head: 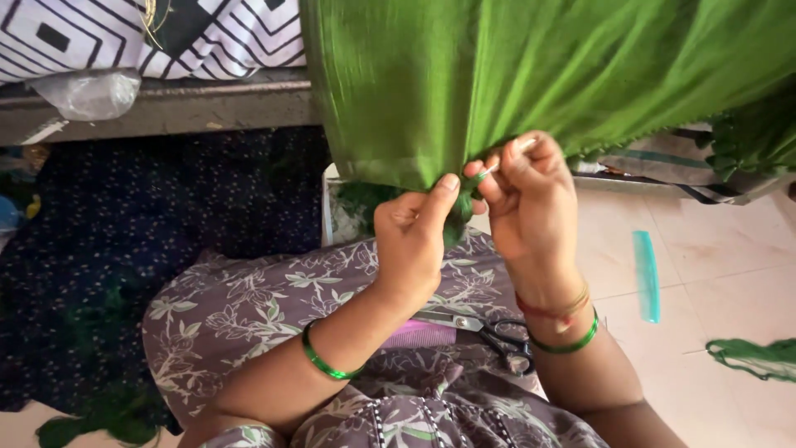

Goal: Creating and trimming decorative tassels on the edge of a green fabric using thread, a comb, and scissors.

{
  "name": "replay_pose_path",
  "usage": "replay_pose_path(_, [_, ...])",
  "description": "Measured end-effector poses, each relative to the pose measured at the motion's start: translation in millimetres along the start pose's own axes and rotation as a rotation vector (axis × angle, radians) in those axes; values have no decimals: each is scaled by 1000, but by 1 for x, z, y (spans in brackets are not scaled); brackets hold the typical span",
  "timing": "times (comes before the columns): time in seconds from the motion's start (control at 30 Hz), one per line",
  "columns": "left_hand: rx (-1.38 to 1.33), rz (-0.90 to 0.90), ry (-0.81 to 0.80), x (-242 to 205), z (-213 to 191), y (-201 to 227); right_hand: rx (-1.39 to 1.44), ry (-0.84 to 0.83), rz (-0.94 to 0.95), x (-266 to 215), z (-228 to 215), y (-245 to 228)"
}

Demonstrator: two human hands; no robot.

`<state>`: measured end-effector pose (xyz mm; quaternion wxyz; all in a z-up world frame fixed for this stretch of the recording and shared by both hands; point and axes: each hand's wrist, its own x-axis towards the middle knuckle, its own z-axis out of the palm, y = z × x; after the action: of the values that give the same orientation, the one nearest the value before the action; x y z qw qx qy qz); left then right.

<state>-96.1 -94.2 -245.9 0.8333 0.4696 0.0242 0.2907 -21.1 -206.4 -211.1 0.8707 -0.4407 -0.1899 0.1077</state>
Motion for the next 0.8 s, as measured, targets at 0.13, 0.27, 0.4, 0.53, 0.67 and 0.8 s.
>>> replay_pose_path(0.13, [-23,-126,35,10,-8,-12,15,-67,-53,-4,6,-2])
replay_pose_path(0.27, [-277,-413,-7,21,0,1,-109,-88,-125,-2,8,-4])
replay_pose_path(0.4, [-230,-363,9,25,-9,-8,-236,-111,-172,8,11,-31])
replay_pose_path(0.53, [-277,-333,-34,30,-15,2,-389,-159,-424,22,19,-79])
replay_pose_path(0.67, [-49,-331,7,31,-17,9,-360,-80,-461,36,-13,-96])
replay_pose_path(0.8, [-51,-285,-2,29,-23,-4,-456,-105,-480,32,-33,-95])
